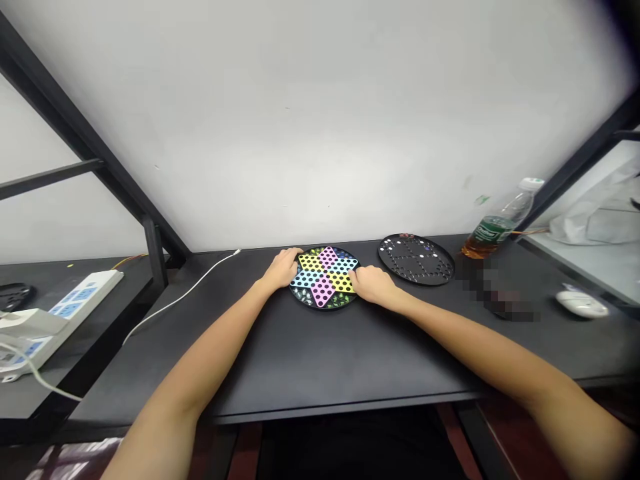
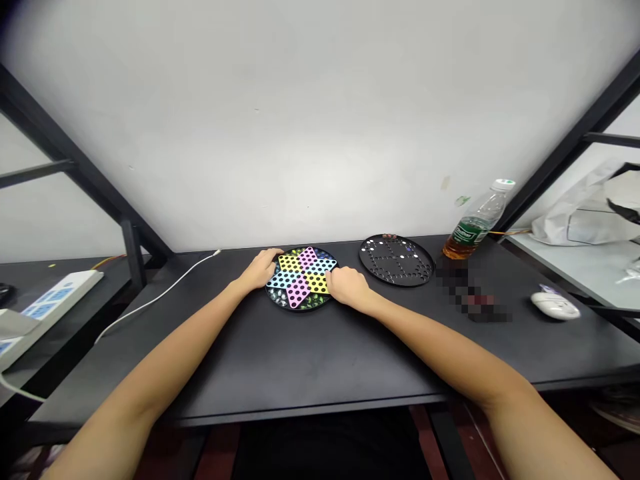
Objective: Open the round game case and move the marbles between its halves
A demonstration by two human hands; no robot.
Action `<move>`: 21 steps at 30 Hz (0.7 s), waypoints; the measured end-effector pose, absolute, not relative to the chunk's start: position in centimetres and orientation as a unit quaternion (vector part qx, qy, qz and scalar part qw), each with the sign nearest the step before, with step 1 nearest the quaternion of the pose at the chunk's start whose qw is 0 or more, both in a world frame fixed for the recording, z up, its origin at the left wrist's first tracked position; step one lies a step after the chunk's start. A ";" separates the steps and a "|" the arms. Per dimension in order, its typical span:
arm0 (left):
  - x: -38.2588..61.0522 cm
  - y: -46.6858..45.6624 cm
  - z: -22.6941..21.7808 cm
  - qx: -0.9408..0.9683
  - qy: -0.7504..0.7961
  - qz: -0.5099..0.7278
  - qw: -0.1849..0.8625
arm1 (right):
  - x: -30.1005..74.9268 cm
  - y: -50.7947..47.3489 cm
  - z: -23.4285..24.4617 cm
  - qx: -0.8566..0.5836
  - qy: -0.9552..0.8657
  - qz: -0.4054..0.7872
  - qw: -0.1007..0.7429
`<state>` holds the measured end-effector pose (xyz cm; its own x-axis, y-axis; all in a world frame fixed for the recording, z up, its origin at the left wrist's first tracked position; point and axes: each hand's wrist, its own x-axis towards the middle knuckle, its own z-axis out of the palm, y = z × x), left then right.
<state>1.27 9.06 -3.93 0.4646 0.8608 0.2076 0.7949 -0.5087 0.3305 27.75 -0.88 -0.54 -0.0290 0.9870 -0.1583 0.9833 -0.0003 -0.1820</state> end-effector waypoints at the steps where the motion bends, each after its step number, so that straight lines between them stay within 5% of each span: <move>1: 1.3 9.0 -3.9 0.851 0.485 0.176 0.092 | 27.8 -0.9 -0.6 -0.697 -0.706 0.126 0.009; 9: 1.2 9.2 -3.9 0.855 0.481 0.173 0.086 | 29.4 0.7 -1.5 -0.695 -0.678 0.200 0.134; 13: 1.4 9.2 -3.8 0.855 0.482 0.173 0.082 | 31.4 2.6 -0.7 -0.652 -0.510 0.490 0.273; 16: 1.5 9.1 -3.7 0.854 0.483 0.175 0.083 | 32.9 3.8 0.1 -0.571 -0.374 0.671 0.289; 21: 1.4 9.1 -3.7 0.853 0.485 0.172 0.088 | 33.8 4.2 -0.1 -0.565 -0.431 0.635 0.304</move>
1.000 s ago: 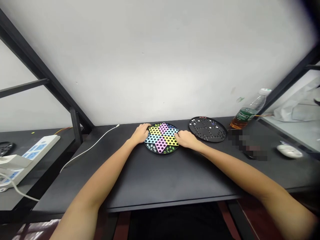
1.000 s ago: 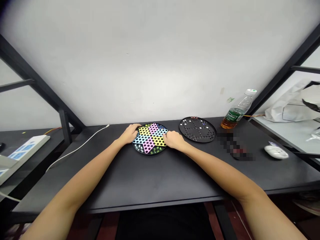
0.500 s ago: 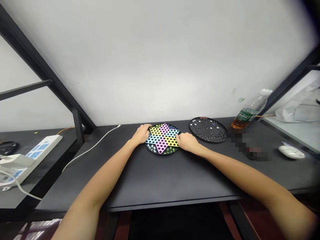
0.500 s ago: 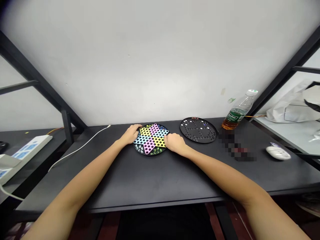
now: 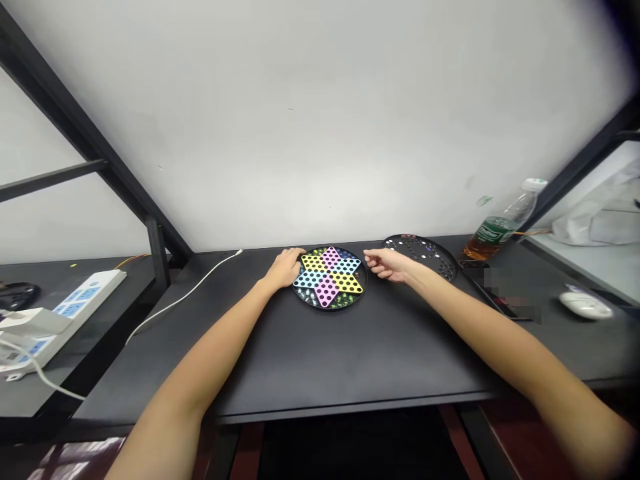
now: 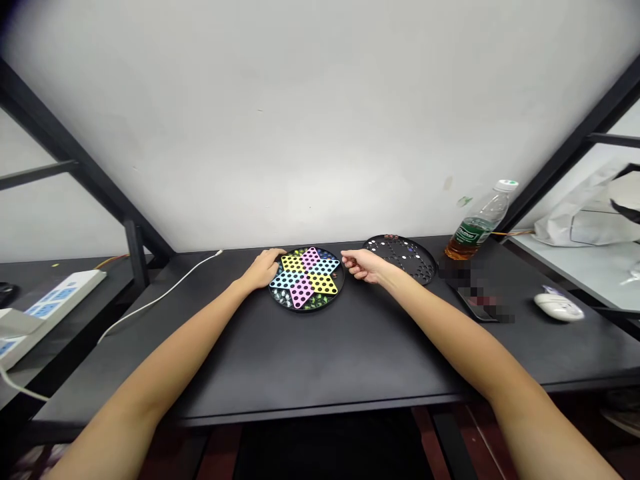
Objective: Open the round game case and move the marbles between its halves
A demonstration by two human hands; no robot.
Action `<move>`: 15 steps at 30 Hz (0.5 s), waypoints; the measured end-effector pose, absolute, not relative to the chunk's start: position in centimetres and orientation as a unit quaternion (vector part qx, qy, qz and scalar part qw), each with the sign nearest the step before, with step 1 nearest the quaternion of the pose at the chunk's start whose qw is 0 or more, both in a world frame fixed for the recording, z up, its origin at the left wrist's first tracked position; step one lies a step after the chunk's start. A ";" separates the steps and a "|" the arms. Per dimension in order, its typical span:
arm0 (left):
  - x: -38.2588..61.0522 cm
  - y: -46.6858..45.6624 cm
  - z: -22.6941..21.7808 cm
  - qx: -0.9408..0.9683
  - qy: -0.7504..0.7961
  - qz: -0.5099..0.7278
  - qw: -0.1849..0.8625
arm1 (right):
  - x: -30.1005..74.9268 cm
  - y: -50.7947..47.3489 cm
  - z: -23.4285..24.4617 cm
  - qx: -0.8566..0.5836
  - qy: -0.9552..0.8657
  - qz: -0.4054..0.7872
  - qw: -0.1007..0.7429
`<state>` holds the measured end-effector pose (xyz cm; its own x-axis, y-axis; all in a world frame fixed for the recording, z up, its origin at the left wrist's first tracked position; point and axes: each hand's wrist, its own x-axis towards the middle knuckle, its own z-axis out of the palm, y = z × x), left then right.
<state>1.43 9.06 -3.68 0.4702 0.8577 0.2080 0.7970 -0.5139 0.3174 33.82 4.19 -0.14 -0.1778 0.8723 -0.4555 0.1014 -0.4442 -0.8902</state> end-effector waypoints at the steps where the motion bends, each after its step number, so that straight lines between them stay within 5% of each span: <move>1: 1.4 9.1 -3.7 0.853 0.485 0.171 0.088 | 33.8 4.0 -0.3 -0.577 -0.488 0.586 0.293; 6: 1.3 9.2 -3.9 0.853 0.484 0.173 0.089 | 32.7 2.8 -0.8 -0.567 -0.754 0.289 0.162; 9: 1.3 9.3 -3.9 0.853 0.483 0.175 0.091 | 32.0 2.3 -0.8 -0.571 -0.780 0.216 0.139; 12: 1.3 9.3 -3.9 0.855 0.480 0.175 0.090 | 32.0 2.6 -0.7 -0.571 -0.766 0.255 0.150; 15: 1.3 9.3 -3.9 0.856 0.477 0.179 0.090 | 33.4 3.7 -0.3 -0.572 -0.661 0.452 0.175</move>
